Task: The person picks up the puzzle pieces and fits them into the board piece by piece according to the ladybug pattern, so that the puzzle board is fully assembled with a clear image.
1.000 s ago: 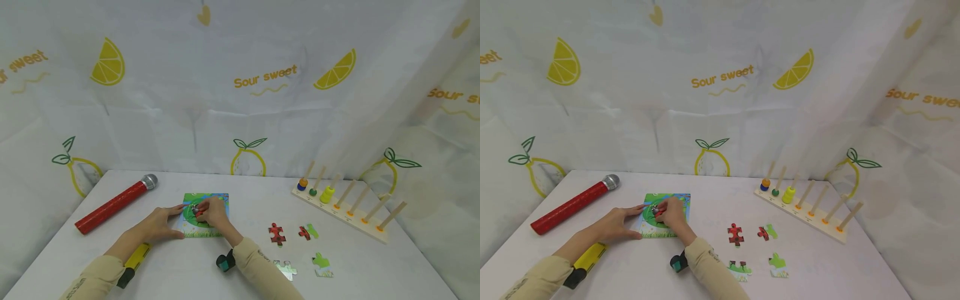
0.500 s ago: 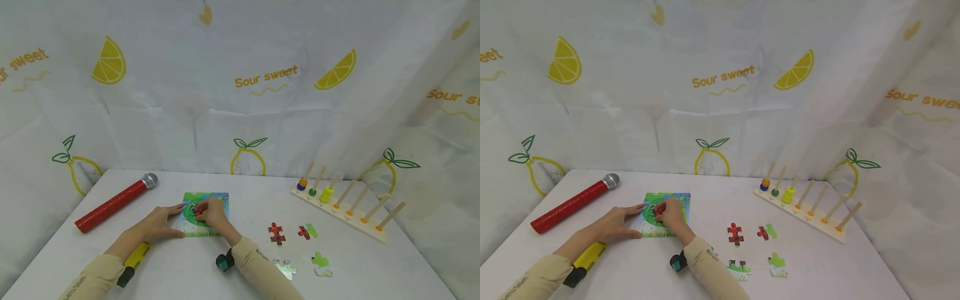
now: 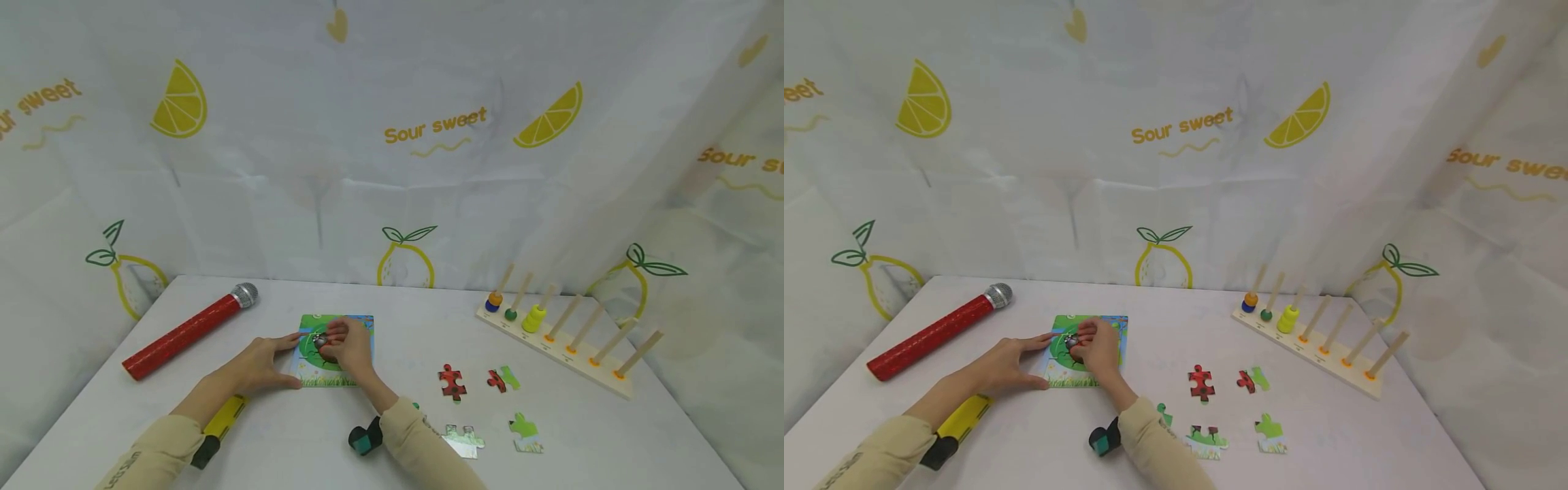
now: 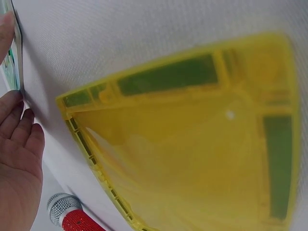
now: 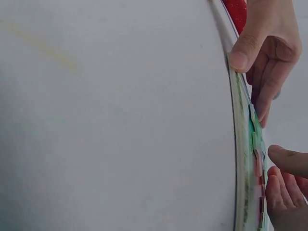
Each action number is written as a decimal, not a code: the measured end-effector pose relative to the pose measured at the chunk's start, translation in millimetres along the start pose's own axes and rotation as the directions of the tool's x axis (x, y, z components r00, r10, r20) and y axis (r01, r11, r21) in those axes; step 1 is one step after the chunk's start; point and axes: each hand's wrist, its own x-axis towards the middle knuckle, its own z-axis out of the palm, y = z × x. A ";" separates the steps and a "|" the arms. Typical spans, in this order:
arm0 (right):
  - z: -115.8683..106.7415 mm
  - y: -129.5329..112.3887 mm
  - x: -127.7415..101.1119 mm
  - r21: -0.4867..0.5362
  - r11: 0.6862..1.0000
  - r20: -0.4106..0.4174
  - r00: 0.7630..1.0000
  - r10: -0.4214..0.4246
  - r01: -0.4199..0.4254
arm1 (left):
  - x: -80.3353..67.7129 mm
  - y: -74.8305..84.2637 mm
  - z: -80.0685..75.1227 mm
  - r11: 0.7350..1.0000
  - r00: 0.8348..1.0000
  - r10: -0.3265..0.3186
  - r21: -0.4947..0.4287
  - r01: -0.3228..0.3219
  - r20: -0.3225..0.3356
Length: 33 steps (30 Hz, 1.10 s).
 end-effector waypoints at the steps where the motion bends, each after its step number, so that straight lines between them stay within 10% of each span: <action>1: 1.4 0.8 -1.0 0.010 1.000 -0.017 1.000 0.009 -0.009 | 0.0 -0.2 0.1 1.000 1.000 0.001 0.002 -0.001 -0.001; 33: 8.5 -2.6 3.3 -0.066 0.998 0.026 1.000 0.014 -0.012 | -0.1 -1.6 1.8 1.000 1.000 -0.002 -0.016 0.002 -0.008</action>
